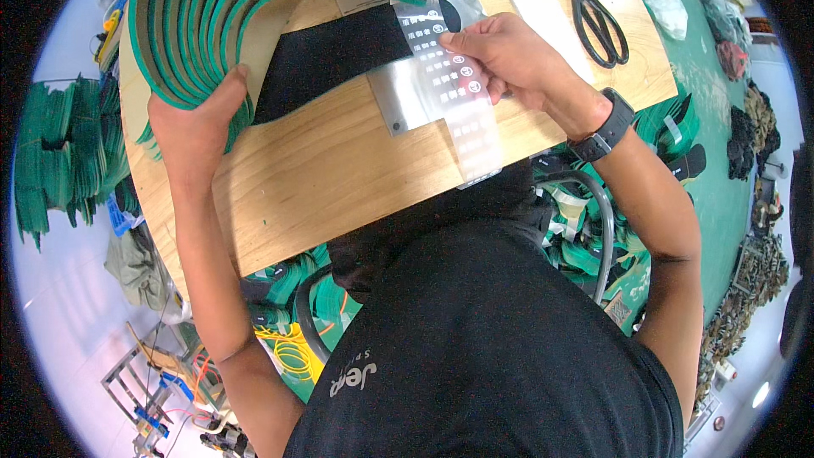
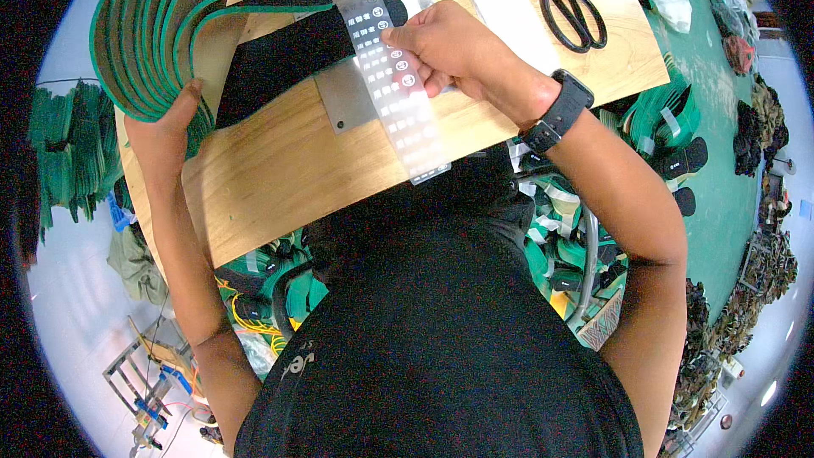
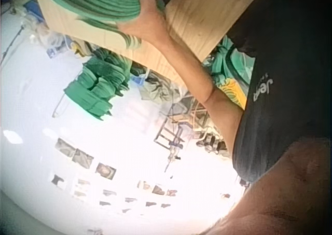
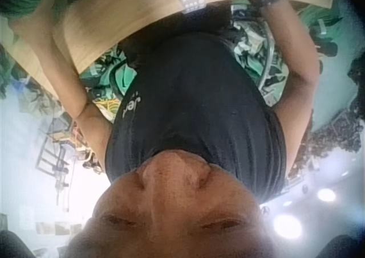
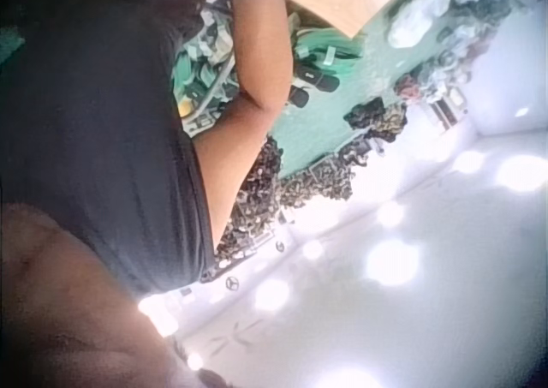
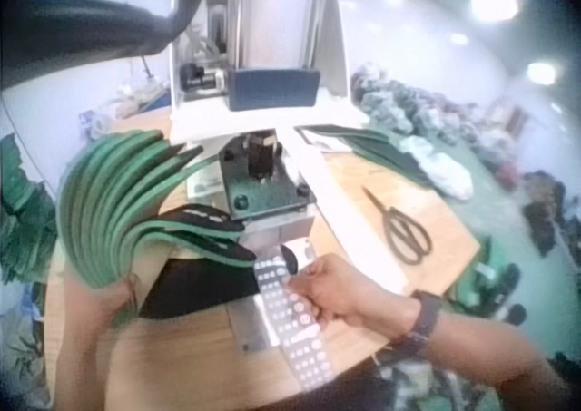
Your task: The person handles a stack of green and black shoe insoles, placing them one at a time on a workspace to peel and apply circular labels from a sheet to the heel area. They use scissors to cut sections of the label sheet as they work.
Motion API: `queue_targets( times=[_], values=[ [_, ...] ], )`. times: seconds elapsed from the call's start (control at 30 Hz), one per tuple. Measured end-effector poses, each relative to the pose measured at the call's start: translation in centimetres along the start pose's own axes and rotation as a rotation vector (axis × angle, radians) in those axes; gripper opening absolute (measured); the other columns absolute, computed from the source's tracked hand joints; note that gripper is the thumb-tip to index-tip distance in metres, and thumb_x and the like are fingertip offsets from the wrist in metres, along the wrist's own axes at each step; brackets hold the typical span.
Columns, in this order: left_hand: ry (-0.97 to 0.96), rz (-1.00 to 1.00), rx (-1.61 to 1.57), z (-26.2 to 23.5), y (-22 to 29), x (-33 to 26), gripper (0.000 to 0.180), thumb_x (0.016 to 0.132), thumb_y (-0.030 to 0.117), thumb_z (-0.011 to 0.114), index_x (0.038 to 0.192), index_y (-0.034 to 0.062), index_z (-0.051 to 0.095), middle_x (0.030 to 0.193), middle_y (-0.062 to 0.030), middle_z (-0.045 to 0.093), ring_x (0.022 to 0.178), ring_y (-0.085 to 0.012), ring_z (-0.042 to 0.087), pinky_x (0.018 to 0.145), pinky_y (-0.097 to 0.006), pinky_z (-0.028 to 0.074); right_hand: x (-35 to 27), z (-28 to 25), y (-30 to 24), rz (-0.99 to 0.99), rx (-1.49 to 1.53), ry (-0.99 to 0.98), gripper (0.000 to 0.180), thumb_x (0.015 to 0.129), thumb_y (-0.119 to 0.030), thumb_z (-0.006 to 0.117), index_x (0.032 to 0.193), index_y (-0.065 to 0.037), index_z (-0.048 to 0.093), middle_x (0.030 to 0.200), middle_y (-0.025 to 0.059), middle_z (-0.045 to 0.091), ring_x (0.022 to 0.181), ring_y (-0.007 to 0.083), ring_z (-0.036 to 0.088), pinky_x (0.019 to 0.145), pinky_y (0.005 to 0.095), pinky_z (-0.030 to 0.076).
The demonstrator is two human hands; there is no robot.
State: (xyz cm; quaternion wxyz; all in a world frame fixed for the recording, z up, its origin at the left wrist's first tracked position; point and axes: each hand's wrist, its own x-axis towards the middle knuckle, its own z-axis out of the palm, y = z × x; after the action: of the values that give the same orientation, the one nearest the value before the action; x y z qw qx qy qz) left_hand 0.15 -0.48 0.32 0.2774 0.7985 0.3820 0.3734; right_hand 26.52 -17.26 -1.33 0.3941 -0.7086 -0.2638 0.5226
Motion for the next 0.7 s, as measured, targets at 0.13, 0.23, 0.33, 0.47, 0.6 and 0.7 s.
queue_targets(
  times=[0.13,0.23,0.33,0.47,0.6,0.7],
  values=[
    [0.001,0.016,0.005,0.08,-0.04,-0.04,0.035,0.068,0.013,0.076,0.097,-0.0011,0.063,0.09,-0.0081,0.068,0.079,-0.0135,0.061,0.076,-0.028,0.048,-0.06,0.07,0.03,-0.017,0.023,0.0,0.028,0.091,-0.023,0.061,0.074,-0.001,0.061,0.06,0.0072,0.062,0.049,0.0129,0.063,0.037,0.0238,0.048],
    [-0.039,-0.019,0.026,-0.19,-0.24,0.03,0.039,0.069,0.012,0.077,0.102,-0.0014,0.062,0.098,-0.0091,0.066,0.088,-0.0162,0.061,0.084,-0.031,0.047,0.07,-0.05,0.08,-0.011,0.018,-0.016,0.028,0.091,-0.023,0.061,0.074,-0.001,0.062,0.06,0.0074,0.062,0.049,0.013,0.063,0.037,0.0238,0.048],
    [-0.049,-0.045,0.027,-0.11,-0.04,-0.05,0.041,0.069,0.012,0.077,0.105,-0.0019,0.061,0.102,-0.0098,0.066,0.092,-0.0174,0.061,0.087,-0.032,0.046,-0.01,-0.08,0.18,-0.021,0.008,-0.014,0.027,0.091,-0.023,0.061,0.076,0.0,0.063,0.061,0.0081,0.063,0.049,0.0129,0.062,0.037,0.0237,0.048],
    [-0.052,-0.05,0.062,-0.08,0.0,-0.23,0.041,0.07,0.013,0.077,0.105,-0.002,0.062,0.101,-0.0098,0.066,0.091,-0.0177,0.061,0.085,-0.032,0.047,-0.12,-0.08,0.14,-0.022,0.021,-0.019,0.027,0.09,-0.023,0.061,0.079,0.002,0.064,0.061,0.0086,0.063,0.047,0.0125,0.06,0.036,0.0237,0.046],
    [-0.068,-0.053,0.066,-0.19,0.03,-0.28,0.041,0.07,0.014,0.077,0.105,-0.0016,0.062,0.1,-0.01,0.067,0.091,-0.0178,0.062,0.085,-0.033,0.048,-0.25,0.01,0.21,-0.004,0.039,-0.008,0.028,0.09,-0.023,0.061,0.079,0.002,0.064,0.061,0.0081,0.063,0.045,0.0119,0.059,0.035,0.0236,0.045],
    [-0.061,-0.008,0.067,-0.17,0.12,-0.31,0.038,0.07,0.013,0.076,0.102,-0.0012,0.063,0.096,-0.0095,0.068,0.086,-0.0161,0.062,0.081,-0.031,0.048,-0.09,-0.15,0.45,-0.01,0.03,-0.021,0.028,0.09,-0.023,0.061,0.078,0.002,0.064,0.059,0.0073,0.062,0.044,0.0118,0.058,0.035,0.0233,0.045]
  ],
)
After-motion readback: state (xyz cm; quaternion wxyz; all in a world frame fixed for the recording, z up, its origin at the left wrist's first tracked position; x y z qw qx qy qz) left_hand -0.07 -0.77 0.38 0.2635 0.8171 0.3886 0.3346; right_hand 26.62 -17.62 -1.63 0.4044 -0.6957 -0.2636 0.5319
